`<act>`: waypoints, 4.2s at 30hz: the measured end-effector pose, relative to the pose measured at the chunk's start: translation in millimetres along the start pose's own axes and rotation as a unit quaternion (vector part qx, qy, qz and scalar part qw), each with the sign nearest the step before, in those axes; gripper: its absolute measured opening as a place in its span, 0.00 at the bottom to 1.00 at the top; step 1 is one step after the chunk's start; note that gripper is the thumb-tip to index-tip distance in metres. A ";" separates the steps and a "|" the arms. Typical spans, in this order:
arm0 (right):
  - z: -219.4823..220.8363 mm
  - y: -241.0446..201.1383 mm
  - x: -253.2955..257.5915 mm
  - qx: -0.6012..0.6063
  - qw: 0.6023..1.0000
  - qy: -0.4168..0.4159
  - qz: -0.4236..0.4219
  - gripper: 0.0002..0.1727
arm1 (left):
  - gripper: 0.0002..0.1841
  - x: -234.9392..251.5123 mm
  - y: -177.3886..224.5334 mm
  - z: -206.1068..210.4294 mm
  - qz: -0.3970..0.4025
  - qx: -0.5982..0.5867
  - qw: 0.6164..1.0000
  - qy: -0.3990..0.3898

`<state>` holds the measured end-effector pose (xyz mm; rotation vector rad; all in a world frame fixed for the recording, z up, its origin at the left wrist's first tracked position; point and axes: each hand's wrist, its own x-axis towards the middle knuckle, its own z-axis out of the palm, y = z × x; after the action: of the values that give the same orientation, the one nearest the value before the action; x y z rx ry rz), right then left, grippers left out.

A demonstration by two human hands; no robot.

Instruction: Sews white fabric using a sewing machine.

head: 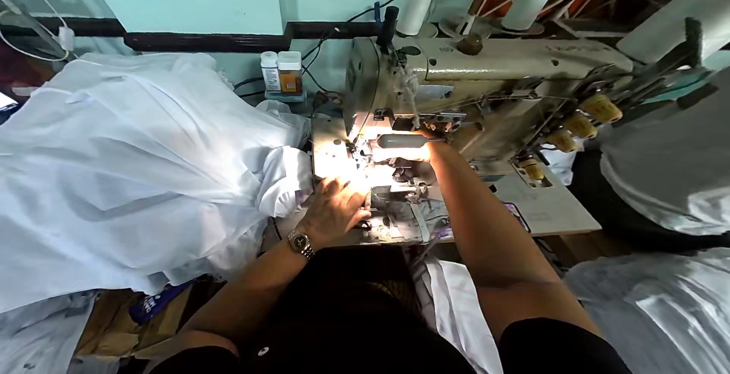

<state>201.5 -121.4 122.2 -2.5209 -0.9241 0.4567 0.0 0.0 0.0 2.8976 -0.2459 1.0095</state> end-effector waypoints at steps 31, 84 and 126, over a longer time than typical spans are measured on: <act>3.0 4.9 -7.6 0.071 0.997 0.012 -0.008 0.20 | 0.09 23.2 -23.5 14.6 -0.046 0.040 0.998 0.028; 50.0 111.0 -96.7 0.217 0.834 0.486 -0.144 0.11 | 0.10 25.2 -12.8 12.8 -0.087 -0.011 0.996 0.024; 72.6 87.7 -54.1 -0.085 0.908 0.378 -0.157 0.10 | 0.15 17.7 -14.8 22.4 -0.105 0.027 0.994 0.020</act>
<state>177.4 -199.1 25.9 -2.2988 -1.0260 -0.6864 29.9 9.8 -6.6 2.8697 0.0877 1.0516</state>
